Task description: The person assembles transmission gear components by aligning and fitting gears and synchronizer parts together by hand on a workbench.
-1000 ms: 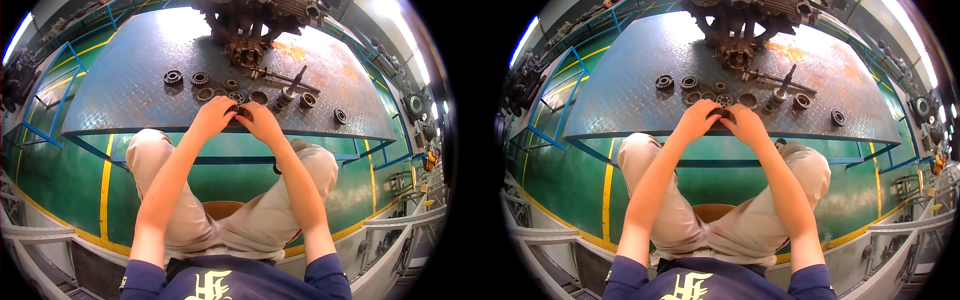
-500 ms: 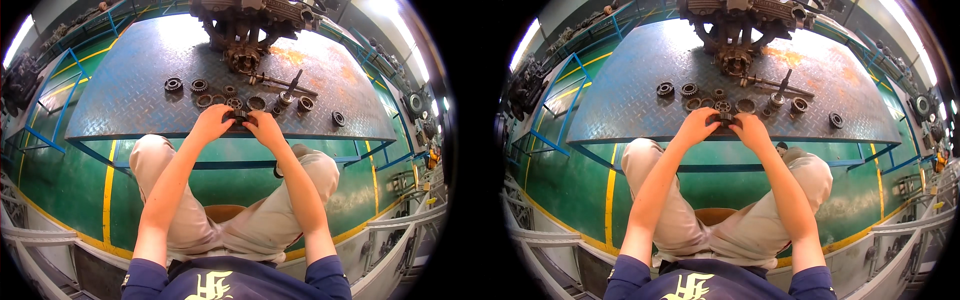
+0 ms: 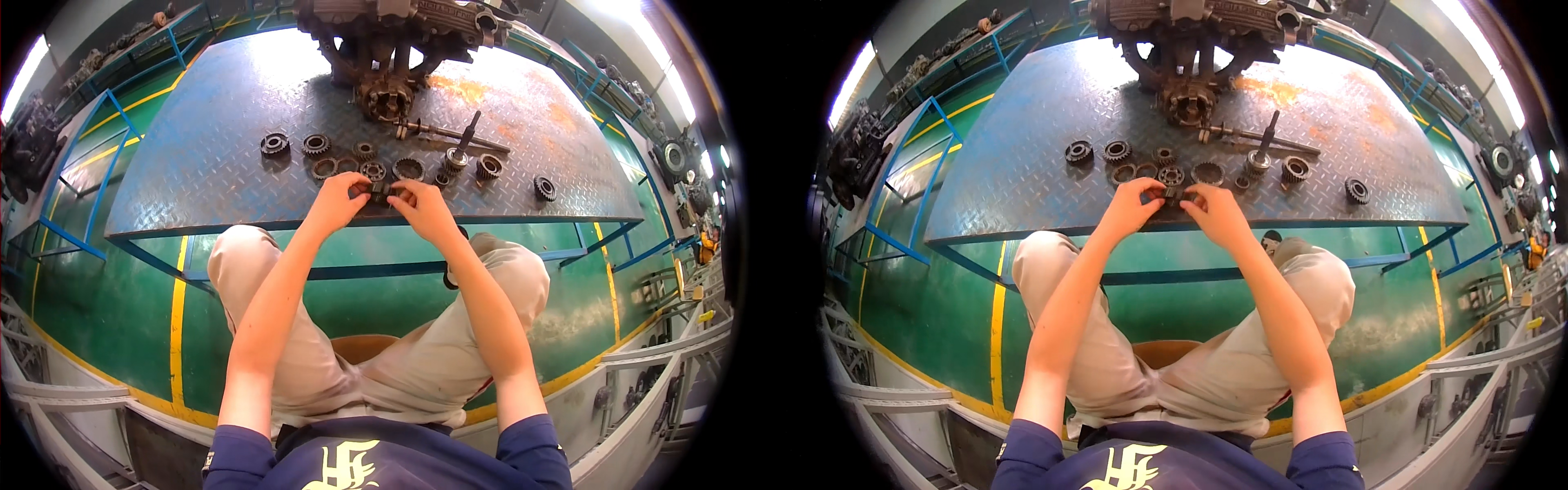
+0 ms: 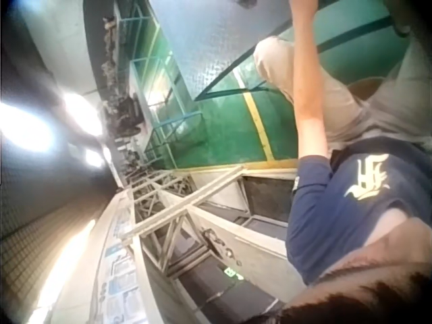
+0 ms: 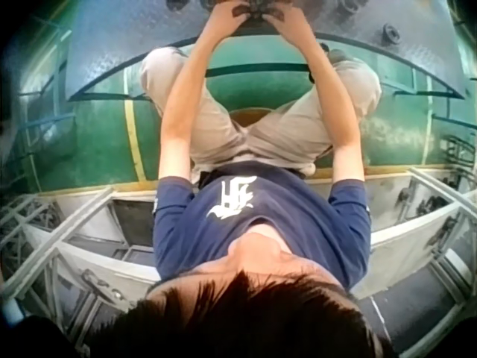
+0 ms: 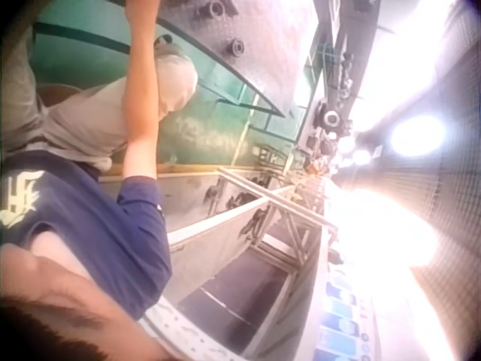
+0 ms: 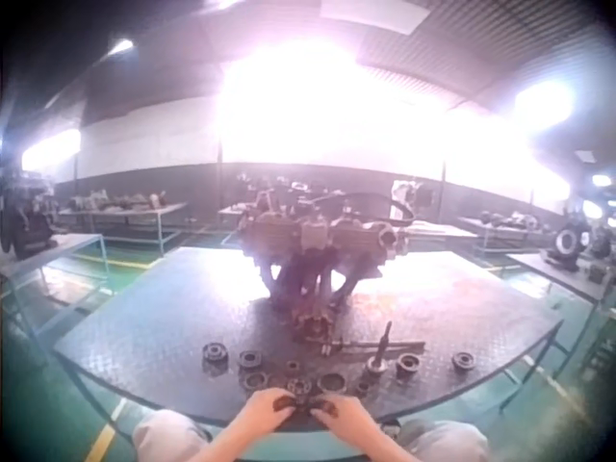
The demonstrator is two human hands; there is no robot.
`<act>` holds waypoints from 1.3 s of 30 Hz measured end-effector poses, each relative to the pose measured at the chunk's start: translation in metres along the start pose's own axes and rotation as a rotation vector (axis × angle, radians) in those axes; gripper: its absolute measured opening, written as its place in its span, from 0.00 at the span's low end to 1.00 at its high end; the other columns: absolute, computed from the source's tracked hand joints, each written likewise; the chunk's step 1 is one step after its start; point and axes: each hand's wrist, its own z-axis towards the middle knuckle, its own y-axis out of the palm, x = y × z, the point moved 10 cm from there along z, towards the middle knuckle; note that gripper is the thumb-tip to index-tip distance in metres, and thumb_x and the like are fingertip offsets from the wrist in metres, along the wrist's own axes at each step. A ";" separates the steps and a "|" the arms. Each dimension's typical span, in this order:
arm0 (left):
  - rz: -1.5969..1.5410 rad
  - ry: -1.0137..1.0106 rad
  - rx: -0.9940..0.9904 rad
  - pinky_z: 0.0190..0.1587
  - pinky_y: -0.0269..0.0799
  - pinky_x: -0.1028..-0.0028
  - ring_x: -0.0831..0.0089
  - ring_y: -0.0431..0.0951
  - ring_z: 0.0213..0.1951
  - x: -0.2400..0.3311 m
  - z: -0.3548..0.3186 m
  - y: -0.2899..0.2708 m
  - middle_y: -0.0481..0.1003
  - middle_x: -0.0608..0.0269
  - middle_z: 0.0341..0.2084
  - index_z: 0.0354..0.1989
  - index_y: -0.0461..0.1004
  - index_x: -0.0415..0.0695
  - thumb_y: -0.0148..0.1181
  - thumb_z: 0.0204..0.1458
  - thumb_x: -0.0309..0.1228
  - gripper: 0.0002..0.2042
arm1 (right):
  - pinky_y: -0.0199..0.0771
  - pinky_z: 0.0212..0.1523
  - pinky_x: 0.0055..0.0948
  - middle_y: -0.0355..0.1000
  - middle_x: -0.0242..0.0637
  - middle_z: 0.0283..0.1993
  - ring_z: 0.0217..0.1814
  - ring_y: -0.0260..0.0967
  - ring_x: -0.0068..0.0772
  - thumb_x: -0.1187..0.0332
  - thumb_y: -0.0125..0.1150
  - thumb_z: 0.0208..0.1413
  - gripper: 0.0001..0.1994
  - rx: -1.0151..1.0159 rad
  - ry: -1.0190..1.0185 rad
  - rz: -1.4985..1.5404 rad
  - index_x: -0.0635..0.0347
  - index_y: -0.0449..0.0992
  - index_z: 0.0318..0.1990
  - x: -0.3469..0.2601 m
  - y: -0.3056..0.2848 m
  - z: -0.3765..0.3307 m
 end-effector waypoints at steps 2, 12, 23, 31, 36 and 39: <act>0.009 0.043 0.012 0.45 0.73 0.67 0.60 0.79 0.38 0.003 -0.003 -0.003 0.78 0.52 0.34 0.41 0.78 0.35 0.64 0.47 0.23 0.12 | 0.67 0.29 0.26 0.70 0.36 0.24 0.24 0.63 0.24 0.68 0.70 0.53 0.17 -0.005 -0.007 0.046 0.68 0.78 0.48 0.000 0.004 -0.002; 0.114 0.091 -0.042 0.43 0.73 0.65 0.59 0.78 0.38 0.027 -0.008 -0.002 0.77 0.53 0.35 0.43 0.78 0.37 0.66 0.46 0.26 0.14 | 0.68 0.31 0.26 0.71 0.37 0.25 0.25 0.65 0.25 0.73 0.68 0.53 0.12 0.070 -0.035 0.073 0.66 0.78 0.44 -0.003 -0.002 -0.004; 0.056 0.015 -0.029 0.40 0.71 0.68 0.62 0.74 0.33 -0.001 -0.005 0.006 0.74 0.55 0.30 0.43 0.77 0.37 0.66 0.45 0.23 0.14 | 0.70 0.31 0.29 0.73 0.39 0.26 0.26 0.69 0.29 0.73 0.70 0.50 0.13 0.059 0.040 -0.062 0.68 0.78 0.43 0.009 -0.001 0.001; -0.009 0.031 0.032 0.39 0.70 0.72 0.68 0.72 0.31 0.019 -0.010 -0.014 0.74 0.58 0.30 0.45 0.78 0.38 0.68 0.44 0.22 0.17 | 0.72 0.36 0.38 0.75 0.42 0.28 0.33 0.75 0.44 0.69 0.71 0.48 0.14 -0.097 0.156 -0.076 0.64 0.79 0.42 0.008 0.013 0.000; 0.059 0.103 -0.009 0.39 0.70 0.71 0.68 0.72 0.31 0.025 -0.009 -0.006 0.75 0.57 0.30 0.42 0.79 0.37 0.70 0.43 0.23 0.16 | 0.70 0.33 0.30 0.74 0.40 0.29 0.28 0.69 0.31 0.72 0.70 0.49 0.15 0.002 -0.018 0.004 0.67 0.79 0.45 -0.012 0.012 0.004; 0.129 0.073 -0.034 0.39 0.70 0.71 0.67 0.72 0.31 0.024 -0.008 -0.004 0.75 0.57 0.29 0.41 0.79 0.35 0.70 0.43 0.25 0.15 | 0.70 0.33 0.30 0.74 0.40 0.30 0.28 0.68 0.32 0.73 0.70 0.49 0.16 0.037 -0.093 -0.025 0.67 0.79 0.46 -0.013 0.009 0.005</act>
